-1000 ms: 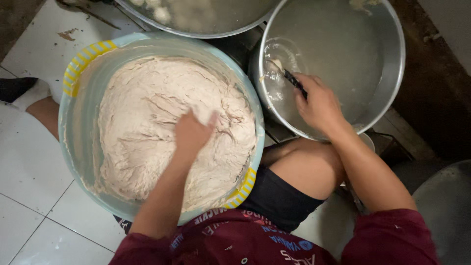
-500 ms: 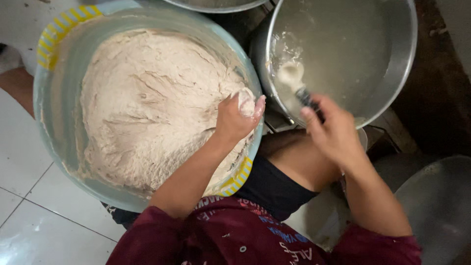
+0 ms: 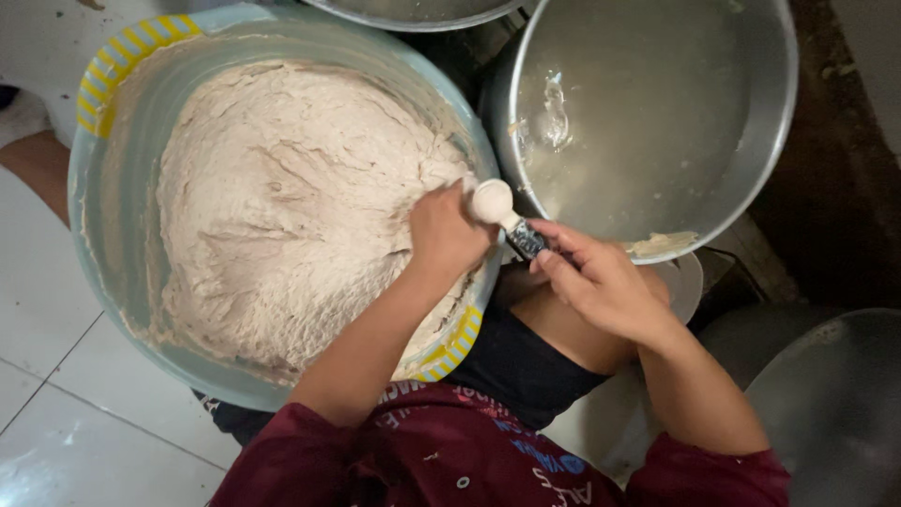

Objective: The person sits on the floor and pinches pieces of dough from a large basin, rolls each piece into a ball by hand, and dips the scoop in a pan of water between portions. The formed dough balls are dropped into the water-filled pan beside the basin.

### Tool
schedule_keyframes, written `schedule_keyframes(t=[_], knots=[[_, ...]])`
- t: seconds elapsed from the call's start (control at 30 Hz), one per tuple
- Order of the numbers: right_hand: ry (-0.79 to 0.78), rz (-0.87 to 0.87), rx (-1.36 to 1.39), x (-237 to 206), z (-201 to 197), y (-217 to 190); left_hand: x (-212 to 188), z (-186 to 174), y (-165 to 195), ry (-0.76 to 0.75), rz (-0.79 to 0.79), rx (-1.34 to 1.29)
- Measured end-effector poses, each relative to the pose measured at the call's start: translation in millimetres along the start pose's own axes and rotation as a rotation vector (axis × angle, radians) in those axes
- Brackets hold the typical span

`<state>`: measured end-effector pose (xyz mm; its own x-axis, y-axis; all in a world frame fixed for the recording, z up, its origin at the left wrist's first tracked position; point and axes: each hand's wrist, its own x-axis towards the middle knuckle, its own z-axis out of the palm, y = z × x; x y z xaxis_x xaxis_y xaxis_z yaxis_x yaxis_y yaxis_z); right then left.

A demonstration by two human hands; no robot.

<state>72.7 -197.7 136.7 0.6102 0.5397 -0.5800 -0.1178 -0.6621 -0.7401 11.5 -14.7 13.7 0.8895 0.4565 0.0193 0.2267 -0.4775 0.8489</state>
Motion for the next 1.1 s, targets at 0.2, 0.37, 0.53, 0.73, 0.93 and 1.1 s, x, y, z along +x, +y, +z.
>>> schedule_keyframes(t=[0.2, 0.37, 0.53, 0.73, 0.93, 1.1], knots=[[0.407, -0.370, -0.496, 20, -30, 6, 0, 1, 1, 0.103, 0.053, 0.142], [0.444, -0.217, -0.532, 33, -40, 2, -7, 9, -5, 0.221, 0.169, -0.125], [0.315, 0.020, -0.143, 5, -29, 1, -12, 17, -7, 0.194, 0.058, -0.264], [0.225, -0.430, -0.505, -11, 3, 7, -14, 21, -9, 0.115, 0.140, -0.311], [0.038, -0.302, -0.097, -5, 10, 25, -9, 18, -2, -0.058, -0.060, -0.106], [0.055, -0.042, 0.064, -5, -19, 37, -5, 7, 1, -0.013, -0.087, 0.145]])
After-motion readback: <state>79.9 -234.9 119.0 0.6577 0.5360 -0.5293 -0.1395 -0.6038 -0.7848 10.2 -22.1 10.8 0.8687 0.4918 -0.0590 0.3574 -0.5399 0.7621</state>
